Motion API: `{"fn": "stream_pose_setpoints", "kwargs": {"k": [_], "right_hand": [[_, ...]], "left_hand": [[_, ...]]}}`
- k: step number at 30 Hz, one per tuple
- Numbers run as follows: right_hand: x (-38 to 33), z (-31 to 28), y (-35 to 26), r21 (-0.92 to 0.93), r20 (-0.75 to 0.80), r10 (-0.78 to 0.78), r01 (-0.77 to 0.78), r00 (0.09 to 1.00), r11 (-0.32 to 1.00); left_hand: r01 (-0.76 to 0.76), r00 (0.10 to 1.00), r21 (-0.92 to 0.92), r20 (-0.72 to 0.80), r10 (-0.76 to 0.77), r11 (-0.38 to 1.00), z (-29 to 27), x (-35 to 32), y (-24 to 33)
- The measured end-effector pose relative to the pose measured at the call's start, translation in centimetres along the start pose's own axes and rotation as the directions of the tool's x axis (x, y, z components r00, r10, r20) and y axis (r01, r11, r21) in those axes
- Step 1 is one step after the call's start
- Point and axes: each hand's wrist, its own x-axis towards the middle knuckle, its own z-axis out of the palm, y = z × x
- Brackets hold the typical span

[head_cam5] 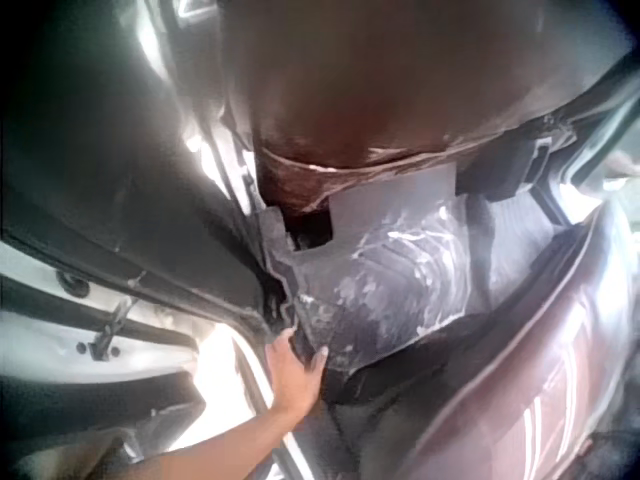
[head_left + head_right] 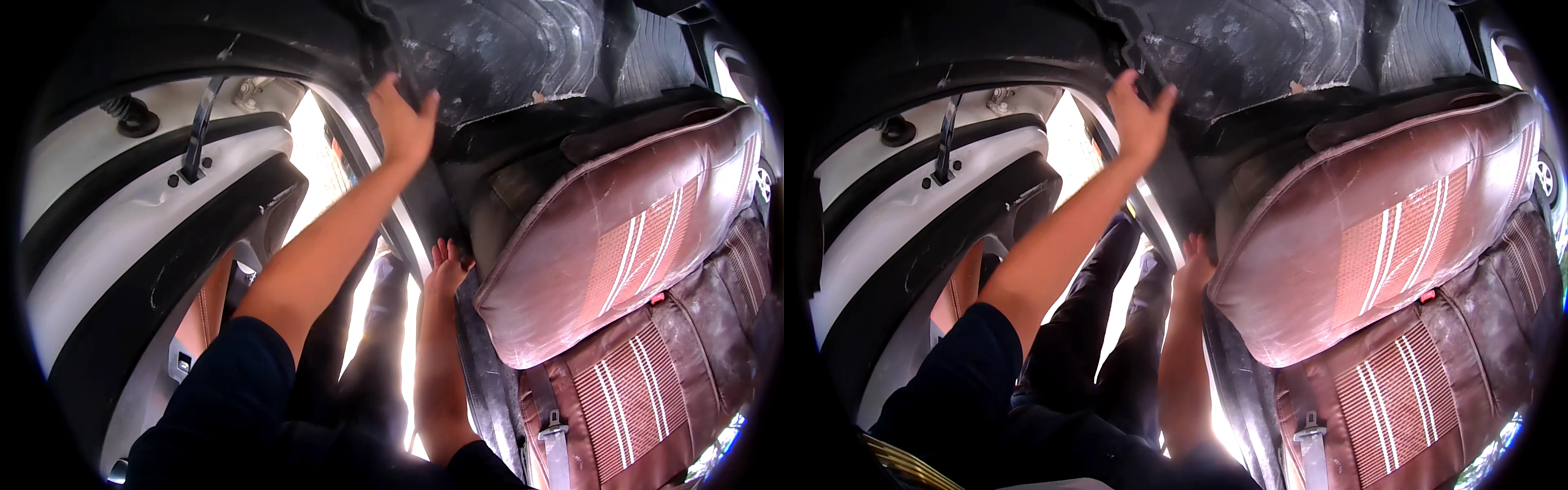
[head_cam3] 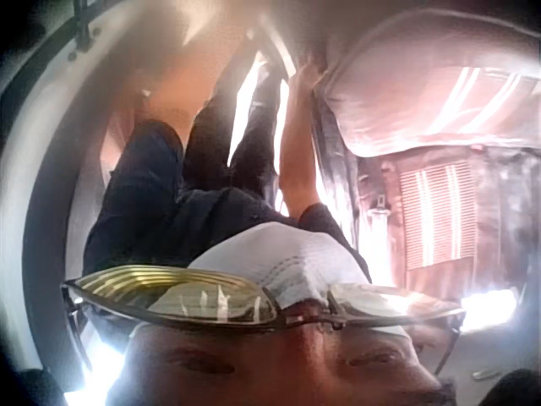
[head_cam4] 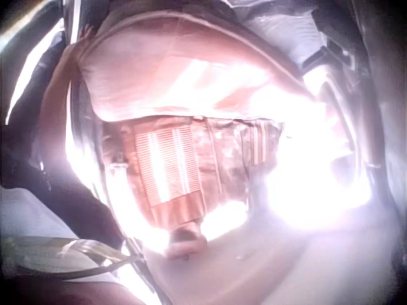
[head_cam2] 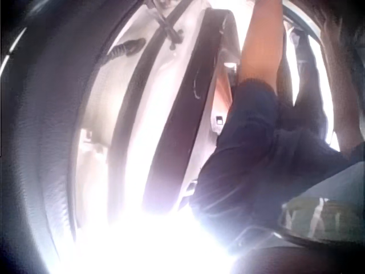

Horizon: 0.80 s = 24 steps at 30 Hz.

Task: The person sprays a cleaning solution onto two black car floor mats laid on a tiled floor, then walks to a white SUV and installs the mats into the rear passenger footwells, tucking the edges under the seat cushions.

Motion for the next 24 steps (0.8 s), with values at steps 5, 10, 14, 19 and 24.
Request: {"fn": "stream_pose_setpoints", "kwargs": {"k": [5, 10, 14, 19, 24], "right_hand": [[-0.6, 0.1, -0.5, -0.04, -0.037, 0.035, -0.037, 0.999, 0.999], [1.0, -1.6, 1.2, -0.084, -0.007, -0.082, 0.081, 0.997, 0.993], [0.7, -0.9, 1.3, -0.155, -0.051, -0.145, 0.135, 0.988, 0.979], [0.1, -1.3, 0.6, -0.219, 0.002, -0.153, 0.15, 0.988, 0.964], [2.2, -3.6, 2.4, -0.069, -0.042, -0.156, 0.153, 0.987, 0.986]], "left_hand": [[0.385, 0.856, -0.023, 0.381, -0.348, 0.923, 2.1, -6.4, -0.5], [0.026, 0.879, -0.135, 0.475, 0.042, 0.99, 4.0, -7.3, -0.5], [-0.147, 0.828, -0.051, 0.54, 0.151, 0.988, 5.0, -6.9, 0.4], [-0.329, 0.81, 0.034, 0.523, 0.264, 0.944, 5.1, -6.2, 1.8], [-0.311, 0.813, 0.057, 0.533, 0.234, 0.949, 5.0, -6.0, 2.8]]}}
